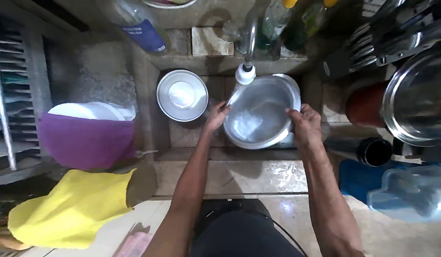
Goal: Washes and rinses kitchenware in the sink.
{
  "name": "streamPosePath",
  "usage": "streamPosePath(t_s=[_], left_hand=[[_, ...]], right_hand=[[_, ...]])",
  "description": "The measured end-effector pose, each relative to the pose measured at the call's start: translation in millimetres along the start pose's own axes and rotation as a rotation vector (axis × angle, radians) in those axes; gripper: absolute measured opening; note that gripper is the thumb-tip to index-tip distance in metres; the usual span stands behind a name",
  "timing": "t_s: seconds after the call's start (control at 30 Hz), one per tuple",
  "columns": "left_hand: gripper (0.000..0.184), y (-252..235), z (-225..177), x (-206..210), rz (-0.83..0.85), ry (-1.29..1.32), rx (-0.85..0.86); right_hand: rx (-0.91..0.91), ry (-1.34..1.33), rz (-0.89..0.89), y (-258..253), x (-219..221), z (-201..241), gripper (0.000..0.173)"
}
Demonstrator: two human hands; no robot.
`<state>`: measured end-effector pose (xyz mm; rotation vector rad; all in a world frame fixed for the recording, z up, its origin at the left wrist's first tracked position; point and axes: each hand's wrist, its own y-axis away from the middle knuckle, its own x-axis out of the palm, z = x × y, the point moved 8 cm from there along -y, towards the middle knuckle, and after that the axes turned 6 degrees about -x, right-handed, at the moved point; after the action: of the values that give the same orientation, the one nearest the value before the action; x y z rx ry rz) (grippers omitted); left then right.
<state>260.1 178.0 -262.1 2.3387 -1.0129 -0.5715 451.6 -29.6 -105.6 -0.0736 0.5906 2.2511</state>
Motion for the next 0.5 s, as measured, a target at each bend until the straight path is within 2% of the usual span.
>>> streamPosePath(t_s=[0.17, 0.27, 0.33, 0.37, 0.43, 0.5], left_hand=[[0.042, 12.6, 10.8, 36.8, -0.060, 0.141, -0.127], [0.041, -1.2, 8.5, 90.1, 0.078, -0.033, -0.183], [0.039, 5.5, -8.3, 125.4, 0.179, -0.076, -0.191], [0.036, 24.7, -25.0, 133.0, 0.202, -0.050, -0.266], [0.034, 102.7, -49.1, 123.5, 0.208, 0.201, -0.560], [0.033, 167.4, -24.6, 110.4, 0.231, 0.502, -0.349]], right_hand=[[-0.080, 0.052, 0.092, 23.0, 5.1, 24.3, 0.022], [-0.175, 0.211, 0.151, 45.2, 17.0, 44.8, 0.025], [-0.269, 0.462, 0.207, 57.6, 27.4, 60.5, 0.026], [-0.328, 0.616, 0.232, 64.4, 36.4, 69.8, 0.025], [-0.442, 0.899, 0.269, 78.3, 59.5, 82.4, 0.025], [-0.504, 1.101, 0.274, 88.5, 79.3, 82.3, 0.021]])
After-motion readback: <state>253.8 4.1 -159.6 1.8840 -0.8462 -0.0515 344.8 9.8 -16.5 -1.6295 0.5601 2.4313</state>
